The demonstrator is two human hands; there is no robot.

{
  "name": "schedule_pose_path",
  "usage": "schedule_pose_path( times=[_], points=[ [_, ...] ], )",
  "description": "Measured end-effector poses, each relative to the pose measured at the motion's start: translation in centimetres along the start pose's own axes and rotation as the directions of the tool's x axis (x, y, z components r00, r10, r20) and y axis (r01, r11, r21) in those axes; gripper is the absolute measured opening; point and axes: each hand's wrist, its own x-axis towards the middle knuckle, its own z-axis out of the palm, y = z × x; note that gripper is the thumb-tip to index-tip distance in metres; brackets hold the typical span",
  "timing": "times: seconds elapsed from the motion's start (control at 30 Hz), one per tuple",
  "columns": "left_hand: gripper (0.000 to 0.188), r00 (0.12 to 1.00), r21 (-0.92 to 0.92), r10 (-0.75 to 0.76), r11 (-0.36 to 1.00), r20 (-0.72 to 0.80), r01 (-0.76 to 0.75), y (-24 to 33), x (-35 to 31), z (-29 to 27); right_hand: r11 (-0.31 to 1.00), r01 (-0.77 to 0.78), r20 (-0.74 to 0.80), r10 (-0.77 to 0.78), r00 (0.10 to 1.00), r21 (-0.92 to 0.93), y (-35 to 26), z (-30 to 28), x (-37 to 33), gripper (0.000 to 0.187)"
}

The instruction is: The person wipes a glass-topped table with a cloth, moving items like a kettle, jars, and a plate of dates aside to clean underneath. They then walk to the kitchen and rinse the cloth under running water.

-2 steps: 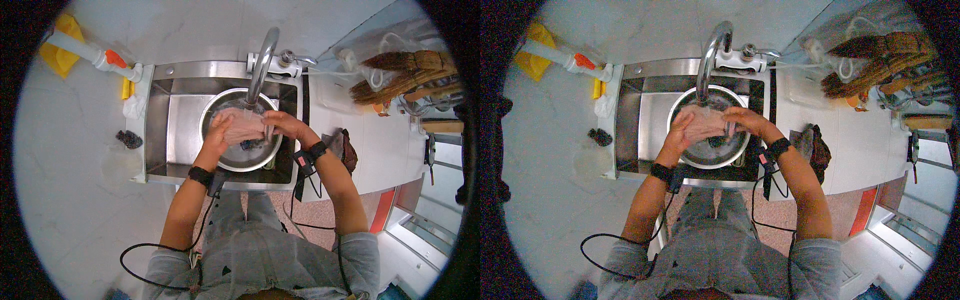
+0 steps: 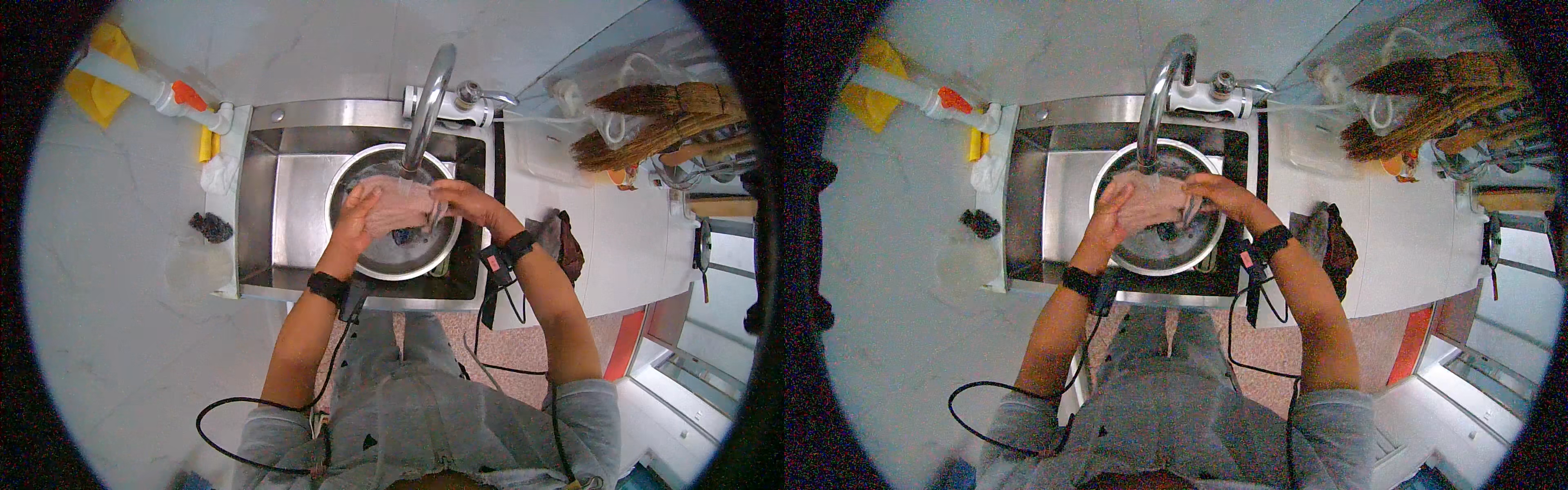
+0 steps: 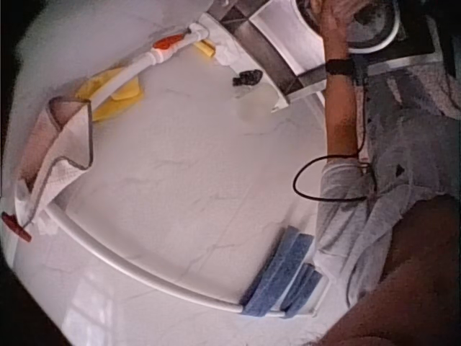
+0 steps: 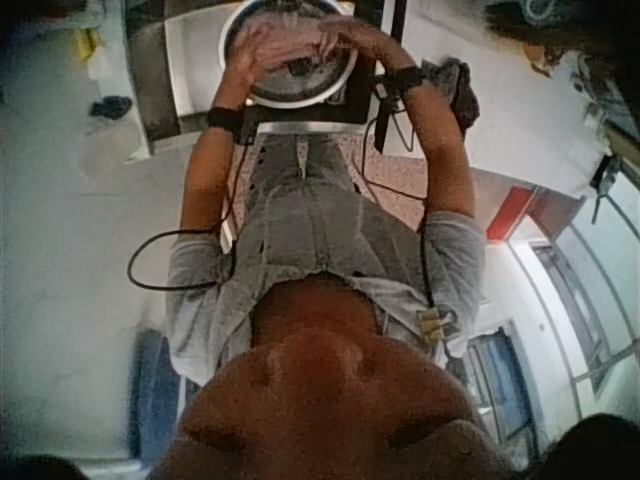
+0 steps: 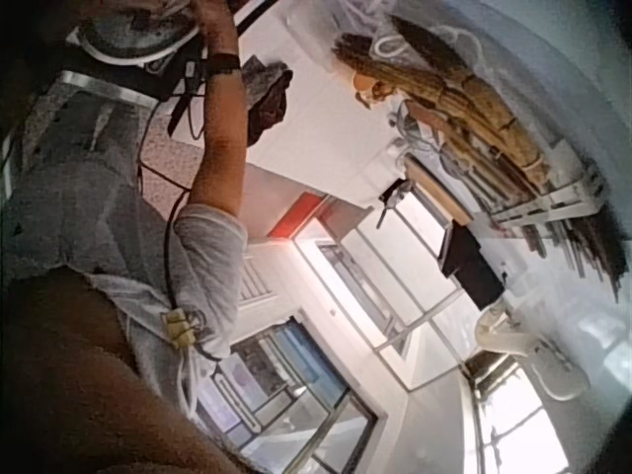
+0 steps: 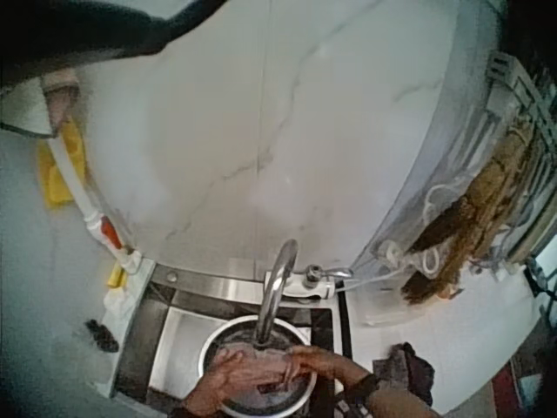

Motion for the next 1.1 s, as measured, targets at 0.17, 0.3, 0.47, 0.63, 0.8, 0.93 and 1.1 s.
schedule_pose_path(
  times=[0.17,0.3,0.47,0.63,0.8,0.93,1.1],
  points=[
    [0.034,0.998,0.170,0.044,0.985,-0.033,-0.038,1.4,-0.3,0.8,0.959,0.226,-0.165,-0.254,0.953,-0.170,-0.4,0.4,0.5,0.027],
    [0.030,0.992,0.306,0.084,0.951,-0.097,-0.051,2.5,-0.1,1.2,0.853,0.297,-0.211,-0.414,0.885,-0.430,-0.7,1.0,1.2,0.027],
    [0.023,0.957,0.584,0.277,0.792,-0.090,-0.175,3.3,0.3,1.4,0.859,0.252,-0.261,-0.394,0.881,-0.445,-1.0,1.5,2.1,0.027],
    [0.018,0.921,0.807,0.390,0.549,-0.019,-0.215,4.3,0.4,0.9,0.796,0.381,-0.122,-0.487,0.865,-0.470,-1.6,1.7,2.4,0.029],
    [0.018,0.940,0.654,0.340,0.716,-0.020,-0.245,3.7,0.2,1.0,0.768,0.418,-0.106,-0.527,0.844,-0.485,-2.4,1.7,1.6,0.028],
    [0.022,0.926,0.557,0.377,0.771,-0.009,-0.308,4.0,0.2,1.5,0.791,0.262,-0.289,-0.477,0.830,-0.553,-3.0,1.8,0.9,0.027],
    [0.032,0.923,0.460,0.385,0.824,-0.027,-0.330,5.1,0.4,2.0,0.805,0.286,-0.309,-0.489,0.815,-0.519,-3.8,1.6,0.8,0.024]
  ],
)
